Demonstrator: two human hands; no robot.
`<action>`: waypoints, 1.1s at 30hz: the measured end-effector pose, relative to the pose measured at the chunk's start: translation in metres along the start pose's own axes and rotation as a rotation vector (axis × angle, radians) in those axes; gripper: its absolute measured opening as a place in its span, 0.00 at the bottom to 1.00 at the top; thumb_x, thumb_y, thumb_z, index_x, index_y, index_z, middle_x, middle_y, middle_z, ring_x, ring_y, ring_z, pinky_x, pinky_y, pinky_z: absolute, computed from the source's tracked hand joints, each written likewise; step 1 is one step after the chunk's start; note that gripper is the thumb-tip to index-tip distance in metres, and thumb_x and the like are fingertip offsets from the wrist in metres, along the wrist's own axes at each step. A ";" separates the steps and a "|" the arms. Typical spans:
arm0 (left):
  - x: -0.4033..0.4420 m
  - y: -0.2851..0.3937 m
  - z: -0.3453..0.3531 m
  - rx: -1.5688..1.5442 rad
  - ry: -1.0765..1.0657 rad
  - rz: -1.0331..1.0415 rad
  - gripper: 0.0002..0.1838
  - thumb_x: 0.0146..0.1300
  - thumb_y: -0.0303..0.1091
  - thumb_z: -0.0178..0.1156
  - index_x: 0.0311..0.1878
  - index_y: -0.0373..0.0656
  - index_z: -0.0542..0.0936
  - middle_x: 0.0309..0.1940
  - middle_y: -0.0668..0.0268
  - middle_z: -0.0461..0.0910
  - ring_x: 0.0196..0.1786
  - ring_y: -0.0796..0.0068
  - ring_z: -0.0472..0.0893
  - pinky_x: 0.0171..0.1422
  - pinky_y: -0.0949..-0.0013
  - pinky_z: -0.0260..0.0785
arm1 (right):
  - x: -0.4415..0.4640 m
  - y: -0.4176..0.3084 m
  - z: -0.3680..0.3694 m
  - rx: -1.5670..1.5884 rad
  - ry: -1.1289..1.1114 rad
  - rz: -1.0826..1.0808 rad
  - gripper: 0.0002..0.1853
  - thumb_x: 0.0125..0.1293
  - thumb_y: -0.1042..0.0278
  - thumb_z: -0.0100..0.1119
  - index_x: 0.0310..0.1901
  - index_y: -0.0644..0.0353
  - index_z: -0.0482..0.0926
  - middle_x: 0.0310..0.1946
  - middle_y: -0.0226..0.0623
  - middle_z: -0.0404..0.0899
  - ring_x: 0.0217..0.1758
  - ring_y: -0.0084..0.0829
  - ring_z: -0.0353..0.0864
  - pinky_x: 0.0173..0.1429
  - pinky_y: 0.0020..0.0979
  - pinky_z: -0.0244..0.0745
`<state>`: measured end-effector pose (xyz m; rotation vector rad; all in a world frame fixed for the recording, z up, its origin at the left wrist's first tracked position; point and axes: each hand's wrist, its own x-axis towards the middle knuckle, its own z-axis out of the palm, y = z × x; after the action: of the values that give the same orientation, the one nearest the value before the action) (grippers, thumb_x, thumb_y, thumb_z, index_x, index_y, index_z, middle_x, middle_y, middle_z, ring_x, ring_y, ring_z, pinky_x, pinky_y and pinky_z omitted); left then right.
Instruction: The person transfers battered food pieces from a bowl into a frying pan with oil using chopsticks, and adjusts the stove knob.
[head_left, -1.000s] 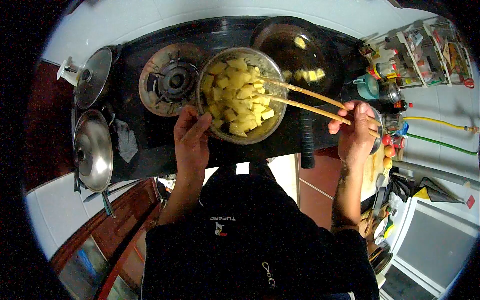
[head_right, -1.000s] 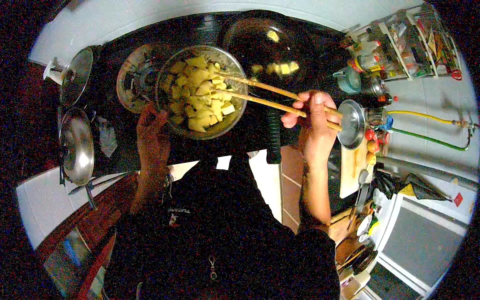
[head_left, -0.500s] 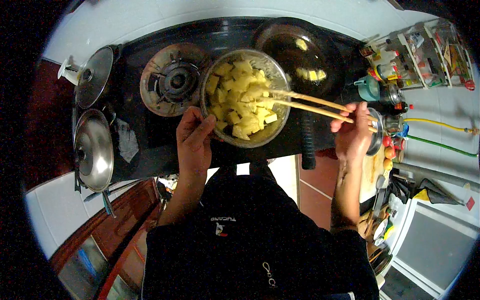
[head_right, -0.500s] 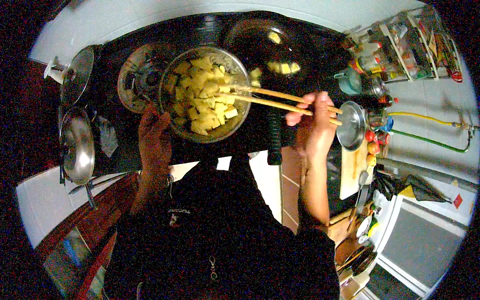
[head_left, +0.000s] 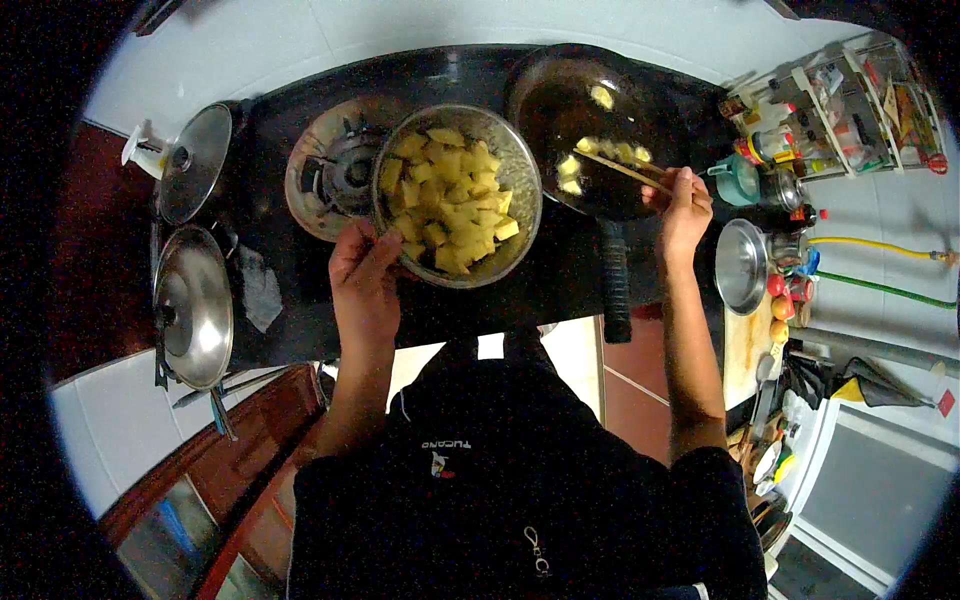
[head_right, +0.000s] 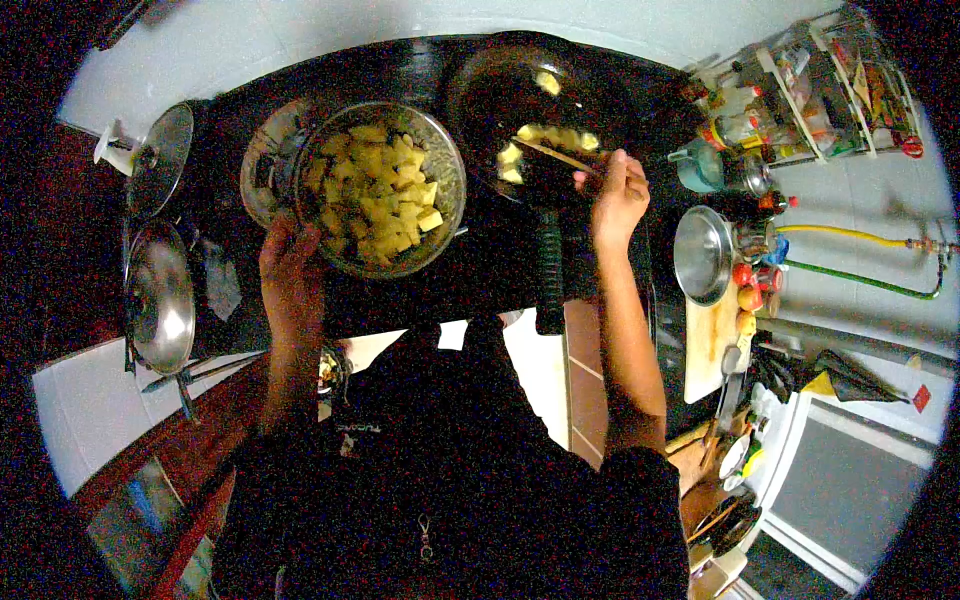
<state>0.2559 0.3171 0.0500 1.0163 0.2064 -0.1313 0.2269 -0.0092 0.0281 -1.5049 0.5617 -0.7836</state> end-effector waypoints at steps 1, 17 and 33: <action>0.000 0.001 0.000 0.001 0.018 0.015 0.04 0.54 0.23 0.54 0.29 0.44 0.70 0.26 0.72 0.73 0.28 0.83 0.73 0.28 0.79 0.66 | 0.003 -0.002 0.000 0.012 0.003 0.006 0.14 0.65 0.62 0.47 0.30 0.67 0.72 0.23 0.38 0.76 0.18 0.27 0.77 0.21 0.26 0.75; 0.032 0.012 0.000 0.022 -0.317 -0.060 0.07 0.52 0.27 0.58 0.25 0.46 0.68 0.21 0.76 0.68 0.24 0.85 0.70 0.24 0.80 0.65 | -0.077 -0.109 0.028 0.187 -0.190 0.036 0.16 0.65 0.59 0.44 0.36 0.67 0.70 0.24 0.38 0.73 0.17 0.28 0.75 0.21 0.25 0.73; 0.029 0.014 0.007 0.026 -0.382 -0.052 0.07 0.53 0.26 0.56 0.25 0.46 0.68 0.20 0.76 0.67 0.23 0.85 0.70 0.23 0.79 0.67 | -0.091 -0.094 0.037 0.254 -0.047 0.052 0.16 0.66 0.56 0.44 0.33 0.62 0.69 0.21 0.36 0.71 0.16 0.28 0.72 0.20 0.25 0.69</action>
<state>0.2883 0.3178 0.0587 0.9920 -0.1172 -0.3719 0.1856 0.0924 0.1090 -1.2672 0.4468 -0.7483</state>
